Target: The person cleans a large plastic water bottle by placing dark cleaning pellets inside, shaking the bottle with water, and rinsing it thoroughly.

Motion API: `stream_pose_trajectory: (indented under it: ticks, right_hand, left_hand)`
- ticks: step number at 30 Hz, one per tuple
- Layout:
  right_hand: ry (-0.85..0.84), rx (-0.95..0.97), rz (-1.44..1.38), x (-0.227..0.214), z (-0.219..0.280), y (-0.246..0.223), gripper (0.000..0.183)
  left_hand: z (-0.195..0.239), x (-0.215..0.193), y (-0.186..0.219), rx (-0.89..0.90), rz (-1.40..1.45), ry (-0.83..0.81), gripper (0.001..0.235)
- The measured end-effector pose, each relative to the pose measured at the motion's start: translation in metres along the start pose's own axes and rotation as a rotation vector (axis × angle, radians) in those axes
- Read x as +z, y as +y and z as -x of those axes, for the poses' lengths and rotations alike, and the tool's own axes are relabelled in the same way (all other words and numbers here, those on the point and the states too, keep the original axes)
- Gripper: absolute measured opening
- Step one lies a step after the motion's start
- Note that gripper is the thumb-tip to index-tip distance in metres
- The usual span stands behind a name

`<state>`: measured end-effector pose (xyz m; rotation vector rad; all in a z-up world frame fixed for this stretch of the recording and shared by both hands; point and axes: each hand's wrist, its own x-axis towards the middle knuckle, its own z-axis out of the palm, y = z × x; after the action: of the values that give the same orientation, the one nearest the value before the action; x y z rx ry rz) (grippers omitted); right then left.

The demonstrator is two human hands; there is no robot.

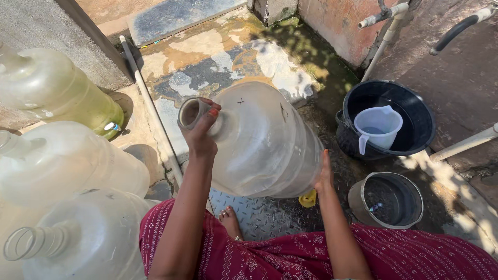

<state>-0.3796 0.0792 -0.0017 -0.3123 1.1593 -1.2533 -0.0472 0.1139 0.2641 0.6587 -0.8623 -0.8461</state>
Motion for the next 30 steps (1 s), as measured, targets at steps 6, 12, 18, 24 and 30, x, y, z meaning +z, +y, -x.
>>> stream_pose_trajectory:
  ticks: [6, 12, 18, 24, 30]
  right_hand:
    - [-0.343, -0.822, -0.098, 0.010, 0.036, -0.151, 0.106]
    - [-0.039, -0.497, -0.047, 0.014, -0.018, -0.073, 0.100]
    - [0.064, 0.062, 0.003, -0.017, -0.030, 0.015, 0.094]
    - [-0.259, -0.867, -0.071, 0.006, 0.053, -0.154, 0.089]
    - [0.129, -0.495, 0.100, 0.011, 0.004, -0.096, 0.096]
  left_hand:
    - [0.027, -0.039, 0.114, 0.438, 0.486, -0.441, 0.057]
    - [-0.014, -0.027, 0.031, 0.302, 0.359, -0.165, 0.042]
    - [-0.009, -0.001, -0.018, -0.018, -0.037, 0.124, 0.030]
    - [0.023, -0.020, 0.130, 0.397, 0.435, -0.376, 0.049]
    - [-0.015, -0.020, 0.044, 0.306, 0.387, -0.157, 0.040]
